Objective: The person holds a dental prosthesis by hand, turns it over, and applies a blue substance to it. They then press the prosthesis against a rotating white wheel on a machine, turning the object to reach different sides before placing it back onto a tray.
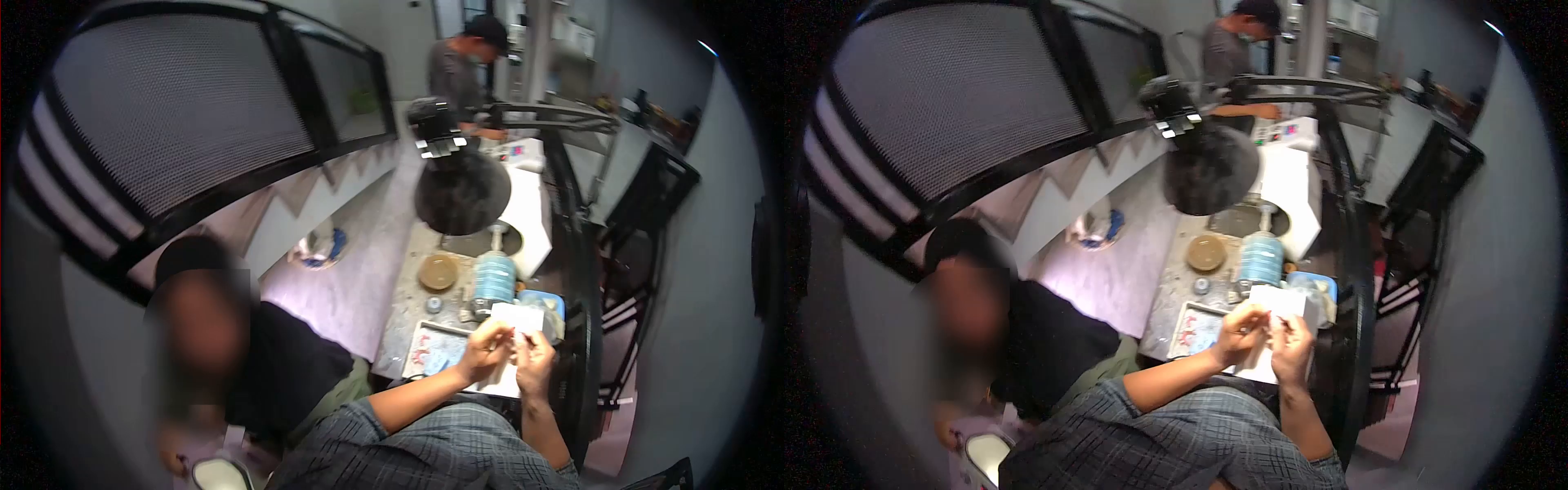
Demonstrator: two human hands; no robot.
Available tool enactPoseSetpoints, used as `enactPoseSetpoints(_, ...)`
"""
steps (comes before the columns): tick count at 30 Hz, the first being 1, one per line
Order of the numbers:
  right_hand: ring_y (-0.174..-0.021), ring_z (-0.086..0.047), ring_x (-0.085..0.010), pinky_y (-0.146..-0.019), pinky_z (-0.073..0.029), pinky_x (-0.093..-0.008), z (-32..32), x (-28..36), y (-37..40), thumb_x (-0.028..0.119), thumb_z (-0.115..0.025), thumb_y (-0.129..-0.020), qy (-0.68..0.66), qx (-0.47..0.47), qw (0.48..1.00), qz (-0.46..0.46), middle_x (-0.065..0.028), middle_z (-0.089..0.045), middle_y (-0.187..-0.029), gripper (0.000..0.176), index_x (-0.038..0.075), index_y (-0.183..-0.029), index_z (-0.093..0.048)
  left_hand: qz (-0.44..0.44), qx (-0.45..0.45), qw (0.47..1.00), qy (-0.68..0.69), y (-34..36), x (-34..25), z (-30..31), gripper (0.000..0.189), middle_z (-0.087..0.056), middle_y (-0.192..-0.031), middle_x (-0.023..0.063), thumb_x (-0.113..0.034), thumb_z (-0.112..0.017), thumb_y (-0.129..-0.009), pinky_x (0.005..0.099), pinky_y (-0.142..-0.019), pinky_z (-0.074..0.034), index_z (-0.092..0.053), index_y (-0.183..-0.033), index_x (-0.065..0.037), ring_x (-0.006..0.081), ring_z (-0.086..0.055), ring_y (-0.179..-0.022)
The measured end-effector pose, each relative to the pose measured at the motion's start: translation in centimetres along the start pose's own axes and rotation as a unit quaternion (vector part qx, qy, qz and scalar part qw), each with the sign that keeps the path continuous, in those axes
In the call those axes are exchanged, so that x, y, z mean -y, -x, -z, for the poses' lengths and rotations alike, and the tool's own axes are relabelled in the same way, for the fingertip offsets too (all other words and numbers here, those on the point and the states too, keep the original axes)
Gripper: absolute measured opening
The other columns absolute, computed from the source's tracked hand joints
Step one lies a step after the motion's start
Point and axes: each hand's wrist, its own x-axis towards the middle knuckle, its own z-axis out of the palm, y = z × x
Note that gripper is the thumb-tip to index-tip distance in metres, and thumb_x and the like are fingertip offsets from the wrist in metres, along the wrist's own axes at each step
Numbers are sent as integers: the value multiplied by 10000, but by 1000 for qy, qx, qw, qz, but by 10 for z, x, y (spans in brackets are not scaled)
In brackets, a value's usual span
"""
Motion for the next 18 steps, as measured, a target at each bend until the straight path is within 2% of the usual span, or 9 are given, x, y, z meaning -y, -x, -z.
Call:
enactPoseSetpoints(3,-657,-560,-54,-551,-441,-205,-1,-4,-1,100,-603,-994,-22,6,999,-30,-9,-617,-796,89,16,-987,-631,39,7,998,54,4,9,0,177,-560,-986,98,77,-585,-877,276,-773,-489,-610,-1042,18,159,-587,-898)
enactPoseSetpoints(4,-643,-548,-45,-544,-427,-199,-1,-8,-2,102,-590,-1002,-22,5,1000,-13,1,-613,-775,94,18,-989,-628,22,15,999,29,1,2,3,186,-553,-993,92,87,-577,-874,269,-790,-487,-604,-1044,18,149,-580,-905)
enactPoseSetpoints(8,-621,-536,-41,-540,-422,-191,1,-8,-4,116,-603,-995,-23,17,1000,-4,-1,-606,-766,112,8,-970,-616,27,8,999,28,2,4,2,185,-555,-973,97,82,-579,-878,268,-772,-487,-603,-1050,20,152,-576,-894)
enactPoseSetpoints(10,-610,-533,-39,-539,-423,-191,-1,-4,-2,126,-611,-991,-26,8,1000,-11,0,-601,-757,121,8,-961,-613,57,19,998,30,2,-1,2,190,-562,-970,100,69,-580,-881,267,-766,-486,-611,-1062,18,159,-580,-884)
enactPoseSetpoints(13,-621,-547,-44,-546,-436,-195,2,-5,-3,119,-615,-987,-18,17,999,-24,0,-600,-763,115,3,-980,-610,5,14,999,-29,0,-2,3,202,-583,-980,97,40,-584,-890,278,-745,-492,-624,-1084,0,164,-589,-857)
enactPoseSetpoints(18,-651,-560,-51,-562,-451,-197,1,-8,-3,105,-605,-989,-28,20,999,-3,-5,-608,-797,106,0,-1006,-610,31,6,1000,4,1,-4,4,198,-593,-986,97,31,-590,-897,285,-742,-498,-628,-1088,-5,172,-603,-868)
